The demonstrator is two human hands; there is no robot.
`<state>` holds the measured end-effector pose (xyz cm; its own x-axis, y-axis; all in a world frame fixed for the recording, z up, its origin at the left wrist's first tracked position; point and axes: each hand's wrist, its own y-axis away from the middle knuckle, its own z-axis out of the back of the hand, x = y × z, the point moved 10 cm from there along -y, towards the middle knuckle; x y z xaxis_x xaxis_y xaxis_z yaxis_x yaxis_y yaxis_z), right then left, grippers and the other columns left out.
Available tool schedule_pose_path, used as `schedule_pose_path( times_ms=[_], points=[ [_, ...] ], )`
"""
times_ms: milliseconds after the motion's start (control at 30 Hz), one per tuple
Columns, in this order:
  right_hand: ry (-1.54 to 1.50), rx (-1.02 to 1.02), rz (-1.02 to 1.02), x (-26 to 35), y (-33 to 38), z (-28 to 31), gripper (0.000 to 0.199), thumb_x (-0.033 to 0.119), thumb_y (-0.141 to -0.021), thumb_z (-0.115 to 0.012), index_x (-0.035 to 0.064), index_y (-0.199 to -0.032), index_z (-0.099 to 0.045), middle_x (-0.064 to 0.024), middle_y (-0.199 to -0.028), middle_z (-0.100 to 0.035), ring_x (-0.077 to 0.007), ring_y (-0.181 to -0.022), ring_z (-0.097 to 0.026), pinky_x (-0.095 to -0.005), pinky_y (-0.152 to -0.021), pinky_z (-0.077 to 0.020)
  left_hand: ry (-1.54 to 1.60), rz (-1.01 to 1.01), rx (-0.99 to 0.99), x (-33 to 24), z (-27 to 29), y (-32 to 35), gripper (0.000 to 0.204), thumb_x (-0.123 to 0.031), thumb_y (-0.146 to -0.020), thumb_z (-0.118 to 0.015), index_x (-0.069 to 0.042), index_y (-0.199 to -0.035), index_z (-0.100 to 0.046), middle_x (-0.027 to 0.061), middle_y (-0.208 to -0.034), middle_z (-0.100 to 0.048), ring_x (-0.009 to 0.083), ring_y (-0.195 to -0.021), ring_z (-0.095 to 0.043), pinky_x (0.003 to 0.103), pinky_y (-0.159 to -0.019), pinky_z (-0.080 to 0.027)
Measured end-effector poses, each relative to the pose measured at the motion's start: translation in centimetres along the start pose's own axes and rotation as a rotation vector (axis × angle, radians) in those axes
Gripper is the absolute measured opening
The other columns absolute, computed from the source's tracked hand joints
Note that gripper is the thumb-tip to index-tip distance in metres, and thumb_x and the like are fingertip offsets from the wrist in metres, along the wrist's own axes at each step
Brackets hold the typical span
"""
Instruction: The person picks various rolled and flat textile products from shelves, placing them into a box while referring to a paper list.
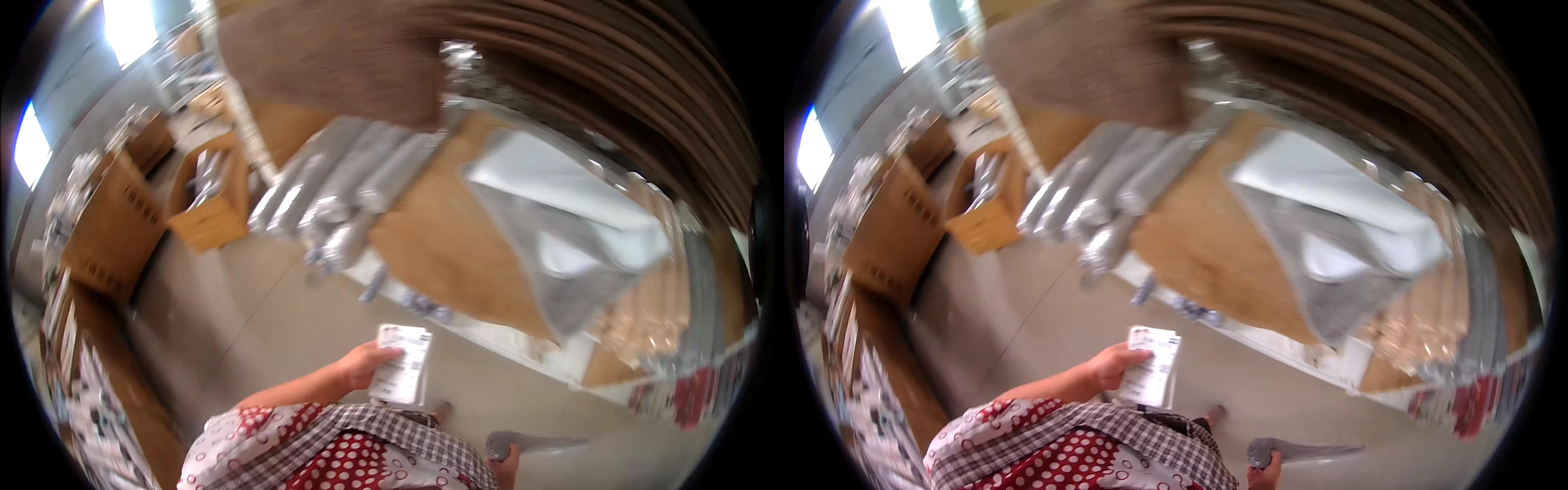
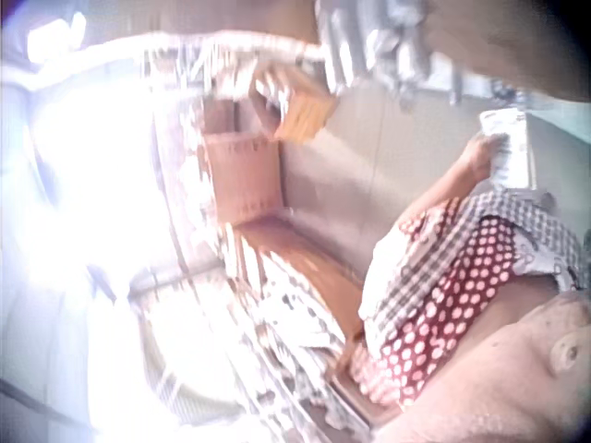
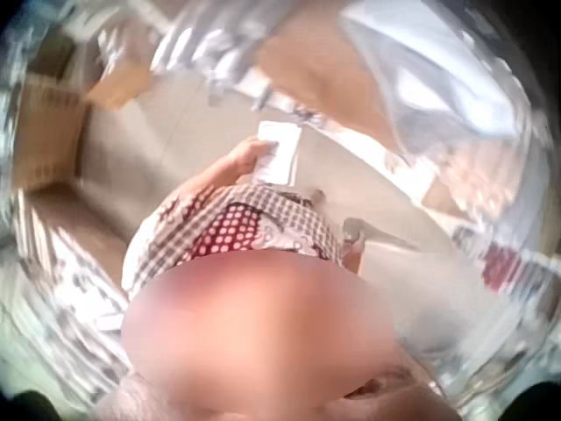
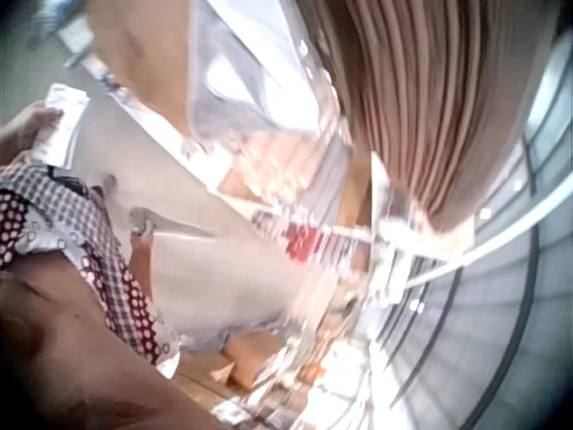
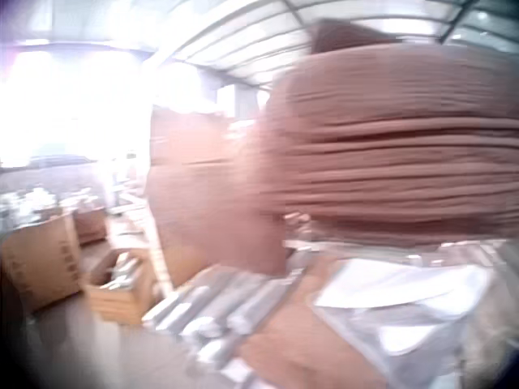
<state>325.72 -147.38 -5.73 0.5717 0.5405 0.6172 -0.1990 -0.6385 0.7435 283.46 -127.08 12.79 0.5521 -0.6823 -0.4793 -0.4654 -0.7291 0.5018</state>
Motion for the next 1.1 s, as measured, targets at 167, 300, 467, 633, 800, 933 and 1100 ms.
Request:
schedule_pose_path(
  times_ms=[167,300,467,633,800,933,1100],
  points=[
    [0.328,0.275,-0.345,-14.8,-4.5,-18.2,0.040,0.028,-0.082,-0.059,0.0054,-0.115,-0.054,-0.0112,-0.102,-0.061,-0.0231,-0.093,-0.060,-0.0385,-0.083,-0.0504,0.150,-0.096,-0.131,-4.0,14.9,11.2,0.030,-0.012,-0.093,-0.055,0.002,-0.119,-0.051,0.0140,-0.108,-0.064,0.0241,-0.094,-0.066,0.038,-0.082,-0.057],
    [0.459,0.603,-0.794,-27.6,-1.4,-43.9,0.049,0.029,-0.080,-0.059,0.0039,-0.122,-0.050,-0.0137,-0.110,-0.062,-0.0271,-0.098,-0.062,-0.0430,-0.087,-0.0516,0.276,-0.271,-0.341,-6.8,28.3,21.9,0.030,-0.010,-0.091,-0.055,0.001,-0.119,-0.052,0.0140,-0.108,-0.064,0.0253,-0.093,-0.066,0.042,-0.081,-0.057],
    [0.554,0.988,-0.757,-33.4,6.8,-82.6,0.045,0.025,-0.084,-0.054,0.0095,-0.126,-0.049,-0.0087,-0.108,-0.064,-0.0204,-0.089,-0.065,-0.0354,-0.066,-0.0547,0.426,-0.577,-0.566,-8.5,39.2,35.3,0.030,-0.010,-0.089,-0.057,-0.001,-0.118,-0.054,0.0136,-0.107,-0.065,0.0269,-0.094,-0.066,0.045,-0.083,-0.055],
    [0.590,1.092,-0.242,-28.0,16.8,-110.9,0.082,0.063,-0.083,-0.056,0.0027,-0.135,-0.037,-0.0213,-0.111,-0.056,-0.0307,-0.082,-0.063,-0.0413,-0.072,-0.0555,0.603,-0.807,-0.667,-9.5,43.5,42.6,0.030,-0.007,-0.088,-0.056,-0.001,-0.118,-0.054,0.0139,-0.108,-0.065,0.0287,-0.096,-0.066,0.047,-0.085,-0.054],
    [0.722,1.441,0.187,-26.2,24.9,-109.4,0.051,0.040,-0.091,-0.056,0.0047,-0.126,-0.047,-0.0100,-0.106,-0.064,-0.0166,-0.086,-0.062,-0.0303,-0.066,-0.0521,0.669,-0.860,-0.595,-9.5,43.3,42.7,0.032,-0.007,-0.088,-0.057,-0.002,-0.119,-0.053,0.0140,-0.109,-0.065,0.0291,-0.097,-0.065,0.047,-0.086,-0.054],
    [1.097,1.675,0.077,-31.3,23.6,-91.0,0.034,0.023,-0.087,-0.067,0.0035,-0.113,-0.058,-0.0054,-0.103,-0.064,-0.0142,-0.094,-0.060,-0.0287,-0.071,-0.0519,0.527,-0.783,-0.591,-11.6,40.9,39.8,0.034,-0.009,-0.087,-0.060,-0.002,-0.119,-0.053,0.0120,-0.108,-0.064,0.0266,-0.096,-0.065,0.045,-0.085,-0.055],
    [1.096,1.286,0.573,-25.8,22.0,-79.3,0.046,0.026,-0.073,-0.081,-0.0001,-0.104,-0.059,-0.0109,-0.100,-0.065,-0.0143,-0.092,-0.060,-0.0314,-0.079,-0.0497,0.301,-0.702,-0.540,-15.2,35.3,33.3,0.033,-0.008,-0.086,-0.063,-0.002,-0.116,-0.054,0.0105,-0.107,-0.064,0.0231,-0.096,-0.064,0.040,-0.082,-0.055]
  ],
)
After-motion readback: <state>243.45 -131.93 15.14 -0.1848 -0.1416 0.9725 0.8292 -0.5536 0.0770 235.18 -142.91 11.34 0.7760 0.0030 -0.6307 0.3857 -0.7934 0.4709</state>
